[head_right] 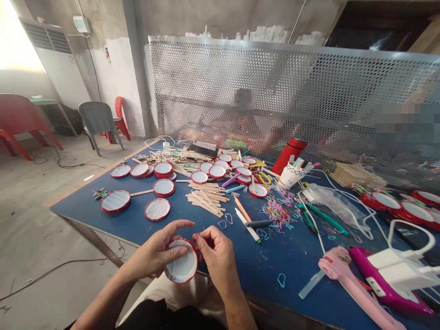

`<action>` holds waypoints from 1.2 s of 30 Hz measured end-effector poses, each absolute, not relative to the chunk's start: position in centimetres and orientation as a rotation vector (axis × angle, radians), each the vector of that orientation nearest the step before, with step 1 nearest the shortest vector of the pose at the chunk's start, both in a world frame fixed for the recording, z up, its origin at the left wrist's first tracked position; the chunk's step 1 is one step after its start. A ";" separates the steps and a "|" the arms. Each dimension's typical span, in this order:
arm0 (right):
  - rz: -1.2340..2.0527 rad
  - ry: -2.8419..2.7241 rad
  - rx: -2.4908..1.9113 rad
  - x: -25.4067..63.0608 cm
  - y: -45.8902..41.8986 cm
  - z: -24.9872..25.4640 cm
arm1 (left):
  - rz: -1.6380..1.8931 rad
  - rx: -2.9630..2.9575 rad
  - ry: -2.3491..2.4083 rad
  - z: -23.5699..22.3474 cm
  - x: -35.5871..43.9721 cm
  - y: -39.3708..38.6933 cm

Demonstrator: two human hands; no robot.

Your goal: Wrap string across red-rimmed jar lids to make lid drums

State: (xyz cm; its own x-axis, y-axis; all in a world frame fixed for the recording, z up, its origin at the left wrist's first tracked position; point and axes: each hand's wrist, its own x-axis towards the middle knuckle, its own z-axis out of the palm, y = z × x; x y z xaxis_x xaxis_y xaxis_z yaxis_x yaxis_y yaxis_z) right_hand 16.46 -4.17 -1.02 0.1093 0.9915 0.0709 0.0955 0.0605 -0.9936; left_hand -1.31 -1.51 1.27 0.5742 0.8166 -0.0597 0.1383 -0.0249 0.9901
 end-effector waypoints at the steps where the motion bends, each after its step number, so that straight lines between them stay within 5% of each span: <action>1: 0.982 -1.258 -1.316 16.4 -4.2 -0.9 | 0.662 1.556 0.852 1.5 -1.3 -1.6; 9: 0.821 -1.462 -1.368 16.1 -4.5 -0.7 | 0.718 1.593 0.908 1.1 -0.9 -1.5; 19: 1.116 -1.354 -1.216 16.7 -4.4 -0.9 | 0.657 1.414 0.825 0.4 -1.9 -1.1; 36: 0.838 -1.491 -1.384 16.2 -4.5 -0.8 | 0.626 1.642 0.894 1.2 -1.3 -1.3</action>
State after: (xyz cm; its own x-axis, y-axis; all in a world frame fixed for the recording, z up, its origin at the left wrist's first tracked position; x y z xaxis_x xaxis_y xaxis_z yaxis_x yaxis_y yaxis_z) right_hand 16.19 -4.47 -0.79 0.0400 0.9851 0.1676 0.3691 0.1413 -0.9186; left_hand -1.26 -1.33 1.24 0.5744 0.8170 -0.0501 0.2324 -0.1041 0.9670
